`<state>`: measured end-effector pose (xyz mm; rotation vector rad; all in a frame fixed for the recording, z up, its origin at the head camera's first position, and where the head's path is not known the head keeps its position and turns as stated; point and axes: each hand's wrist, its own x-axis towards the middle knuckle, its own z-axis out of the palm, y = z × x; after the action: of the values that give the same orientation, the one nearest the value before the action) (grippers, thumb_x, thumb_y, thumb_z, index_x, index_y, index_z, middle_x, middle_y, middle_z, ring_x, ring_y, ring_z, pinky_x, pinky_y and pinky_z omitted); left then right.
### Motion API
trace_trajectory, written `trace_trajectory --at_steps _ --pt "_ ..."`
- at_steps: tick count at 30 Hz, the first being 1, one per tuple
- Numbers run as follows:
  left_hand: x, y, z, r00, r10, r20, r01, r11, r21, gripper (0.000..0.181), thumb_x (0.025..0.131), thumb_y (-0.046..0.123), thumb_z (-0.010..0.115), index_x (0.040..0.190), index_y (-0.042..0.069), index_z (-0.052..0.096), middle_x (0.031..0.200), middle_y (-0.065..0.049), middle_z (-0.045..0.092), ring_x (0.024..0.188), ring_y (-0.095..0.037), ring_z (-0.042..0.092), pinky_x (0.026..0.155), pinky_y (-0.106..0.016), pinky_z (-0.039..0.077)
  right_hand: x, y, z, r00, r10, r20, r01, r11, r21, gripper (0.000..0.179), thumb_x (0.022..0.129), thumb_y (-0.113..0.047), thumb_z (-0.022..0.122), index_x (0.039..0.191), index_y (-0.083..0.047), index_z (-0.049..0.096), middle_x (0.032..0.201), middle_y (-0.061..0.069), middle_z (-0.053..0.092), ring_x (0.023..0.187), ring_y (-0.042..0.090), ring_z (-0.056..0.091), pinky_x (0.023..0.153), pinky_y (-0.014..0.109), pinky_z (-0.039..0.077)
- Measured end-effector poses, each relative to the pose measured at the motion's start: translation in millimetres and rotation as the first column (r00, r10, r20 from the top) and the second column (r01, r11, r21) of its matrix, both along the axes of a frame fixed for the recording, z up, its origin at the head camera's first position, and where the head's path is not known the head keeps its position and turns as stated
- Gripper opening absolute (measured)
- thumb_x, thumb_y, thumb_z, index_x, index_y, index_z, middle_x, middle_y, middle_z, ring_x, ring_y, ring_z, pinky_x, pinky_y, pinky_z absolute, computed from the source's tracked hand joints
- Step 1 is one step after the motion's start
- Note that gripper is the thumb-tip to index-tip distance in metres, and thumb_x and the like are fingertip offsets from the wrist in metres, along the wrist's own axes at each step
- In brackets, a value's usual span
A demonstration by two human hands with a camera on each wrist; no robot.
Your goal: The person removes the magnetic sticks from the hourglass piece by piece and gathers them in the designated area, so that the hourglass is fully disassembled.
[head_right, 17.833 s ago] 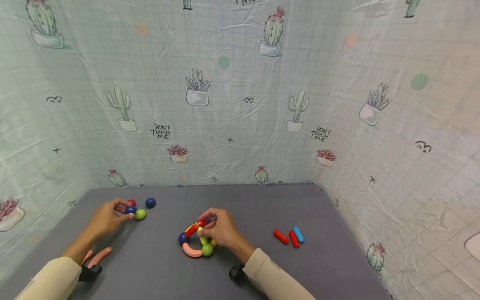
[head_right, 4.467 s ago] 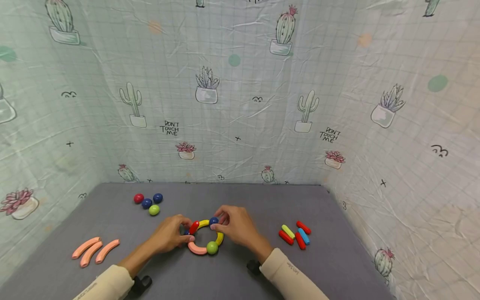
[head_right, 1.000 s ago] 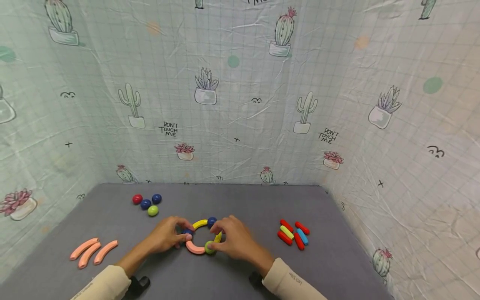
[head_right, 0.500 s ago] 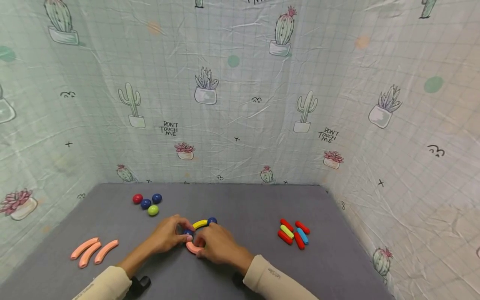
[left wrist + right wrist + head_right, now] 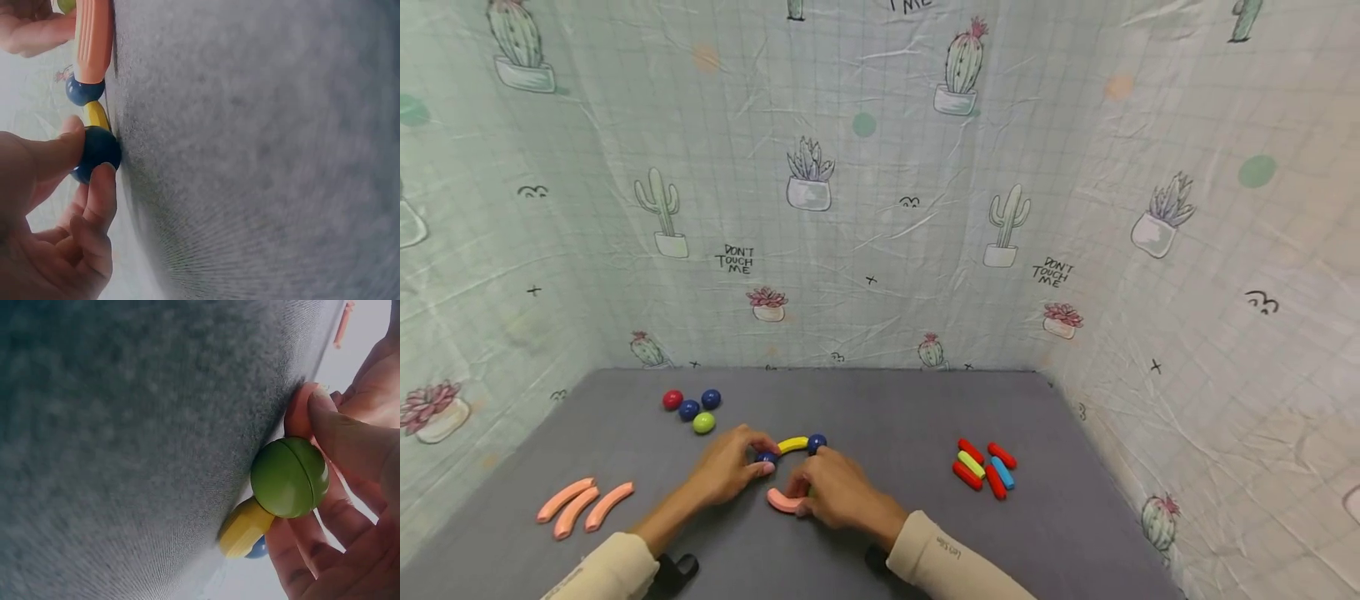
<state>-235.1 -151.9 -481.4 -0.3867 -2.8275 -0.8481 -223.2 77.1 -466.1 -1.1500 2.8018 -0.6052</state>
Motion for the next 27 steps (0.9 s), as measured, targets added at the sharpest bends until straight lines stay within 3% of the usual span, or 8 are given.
trace_trajectory --at_steps 6,12,14,16,20,23,27 --pt "6.5 2.8 0.0 0.999 -0.001 -0.051 -0.002 0.998 -0.059 0.018 0.086 0.017 0.090 0.100 0.023 0.080 0.095 0.001 0.065 0.087 -0.015 0.061 0.077 -0.037 0.049 -6.9 8.8 -2.3 0.999 0.024 0.048 -0.021 0.997 -0.077 0.026 0.085 -0.031 0.091 0.108 -0.027 0.083 0.102 -0.020 0.077 0.095 0.002 0.060 0.086 0.021 0.049" --pt "18.8 11.6 11.1 0.992 -0.015 -0.124 -0.003 0.989 -0.150 0.022 0.083 0.028 0.093 0.101 0.028 0.080 0.100 0.004 0.062 0.090 -0.012 0.053 0.071 -0.032 0.046 -18.1 29.9 4.8 0.995 0.052 0.089 -0.040 0.990 -0.134 0.025 0.085 -0.027 0.092 0.108 -0.023 0.084 0.101 -0.015 0.079 0.095 0.009 0.062 0.088 0.023 0.045" --pt "23.1 15.1 17.4 0.991 -0.080 -0.110 0.060 0.983 -0.171 0.021 0.083 0.030 0.092 0.100 0.029 0.079 0.101 0.006 0.063 0.092 -0.011 0.053 0.070 -0.031 0.047 -21.9 36.6 8.3 0.990 0.073 0.119 -0.053 0.985 -0.165 0.024 0.085 -0.023 0.092 0.107 -0.020 0.084 0.100 -0.012 0.079 0.094 0.007 0.066 0.088 0.022 0.048" --pt "26.8 18.2 23.0 0.985 -0.164 -0.057 0.152 0.973 -0.171 0.018 0.086 0.035 0.090 0.099 0.029 0.079 0.101 0.009 0.065 0.094 -0.010 0.055 0.071 -0.031 0.049 -25.7 41.0 10.2 0.984 0.088 0.158 -0.057 0.979 -0.193 0.022 0.085 -0.020 0.091 0.106 -0.019 0.083 0.100 -0.011 0.080 0.092 0.004 0.070 0.086 0.020 0.053" --pt "27.9 22.9 26.3 0.946 -0.320 0.052 0.324 0.939 -0.116 0.019 0.087 0.036 0.089 0.101 0.027 0.079 0.097 0.013 0.071 0.093 -0.010 0.059 0.075 -0.031 0.050 -30.3 43.3 10.2 0.974 0.068 0.214 -0.020 0.975 -0.219 0.021 0.086 -0.018 0.090 0.106 -0.020 0.084 0.100 -0.011 0.080 0.085 -0.001 0.072 0.078 0.020 0.058" --pt "26.4 24.9 20.4 0.925 -0.369 0.091 0.376 0.923 -0.083 0.024 0.084 0.030 0.092 0.103 0.025 0.077 0.095 0.014 0.072 0.093 -0.010 0.061 0.079 -0.031 0.051 -31.8 42.9 6.9 0.976 0.032 0.215 0.013 0.978 -0.206 0.019 0.087 -0.019 0.089 0.105 -0.022 0.084 0.099 -0.014 0.079 0.084 -0.002 0.070 0.076 0.019 0.056" --pt "26.0 26.3 11.1 0.918 -0.375 0.133 0.384 0.922 -0.050 0.026 0.085 0.021 0.091 0.104 0.024 0.074 0.095 0.012 0.070 0.089 -0.005 0.062 0.076 -0.029 0.052 -32.8 42.6 3.3 0.976 0.018 0.219 0.024 0.981 -0.191 0.019 0.087 -0.018 0.089 0.105 -0.023 0.084 0.100 -0.015 0.079 0.085 -0.001 0.070 0.076 0.019 0.056"
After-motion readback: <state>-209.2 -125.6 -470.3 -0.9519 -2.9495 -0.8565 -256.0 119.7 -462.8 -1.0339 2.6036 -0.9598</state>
